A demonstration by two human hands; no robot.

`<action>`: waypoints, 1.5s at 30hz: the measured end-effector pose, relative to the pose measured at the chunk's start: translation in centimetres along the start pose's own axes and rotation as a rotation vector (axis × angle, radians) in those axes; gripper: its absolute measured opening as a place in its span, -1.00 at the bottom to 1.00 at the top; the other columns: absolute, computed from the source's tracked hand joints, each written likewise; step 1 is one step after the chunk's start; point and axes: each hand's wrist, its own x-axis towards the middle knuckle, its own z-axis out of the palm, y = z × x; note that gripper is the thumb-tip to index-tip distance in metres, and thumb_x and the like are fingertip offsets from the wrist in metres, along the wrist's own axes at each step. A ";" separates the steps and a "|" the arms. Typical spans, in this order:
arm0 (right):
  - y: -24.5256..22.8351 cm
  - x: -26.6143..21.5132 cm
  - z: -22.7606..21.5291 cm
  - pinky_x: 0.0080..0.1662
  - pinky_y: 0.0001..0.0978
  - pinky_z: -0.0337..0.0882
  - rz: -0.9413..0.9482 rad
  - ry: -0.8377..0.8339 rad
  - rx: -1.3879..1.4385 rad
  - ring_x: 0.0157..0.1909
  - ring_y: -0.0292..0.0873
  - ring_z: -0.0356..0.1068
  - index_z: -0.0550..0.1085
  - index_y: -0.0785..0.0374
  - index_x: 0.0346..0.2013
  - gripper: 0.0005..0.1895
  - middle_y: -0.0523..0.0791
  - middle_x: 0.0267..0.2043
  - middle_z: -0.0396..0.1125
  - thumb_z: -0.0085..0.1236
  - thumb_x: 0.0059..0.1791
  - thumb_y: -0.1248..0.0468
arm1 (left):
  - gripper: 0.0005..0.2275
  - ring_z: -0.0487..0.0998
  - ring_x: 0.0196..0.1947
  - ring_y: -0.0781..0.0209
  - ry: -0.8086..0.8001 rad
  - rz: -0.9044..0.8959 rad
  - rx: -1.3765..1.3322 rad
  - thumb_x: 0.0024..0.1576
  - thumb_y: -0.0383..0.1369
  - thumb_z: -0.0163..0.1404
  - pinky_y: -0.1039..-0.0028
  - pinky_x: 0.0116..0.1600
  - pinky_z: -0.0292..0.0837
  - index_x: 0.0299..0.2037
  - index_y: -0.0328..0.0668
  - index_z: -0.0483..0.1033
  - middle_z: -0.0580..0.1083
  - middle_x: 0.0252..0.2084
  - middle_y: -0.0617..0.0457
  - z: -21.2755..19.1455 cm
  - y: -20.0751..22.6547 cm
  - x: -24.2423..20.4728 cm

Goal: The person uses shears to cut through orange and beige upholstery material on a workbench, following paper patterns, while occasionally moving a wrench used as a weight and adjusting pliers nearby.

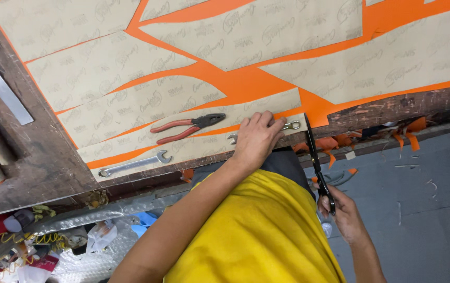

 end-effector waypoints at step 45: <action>-0.6 -2.4 -3.8 -0.50 -0.35 0.01 -0.071 0.002 -0.013 -0.60 -0.21 0.11 0.46 0.41 0.15 -0.47 -0.09 -0.61 0.19 -0.05 0.07 0.05 | -0.75 0.42 -0.07 -0.01 0.092 -0.163 0.432 0.03 -0.23 0.22 0.07 0.04 0.18 -0.15 -0.06 0.55 0.46 -0.16 0.05 -15.1 -19.1 -3.9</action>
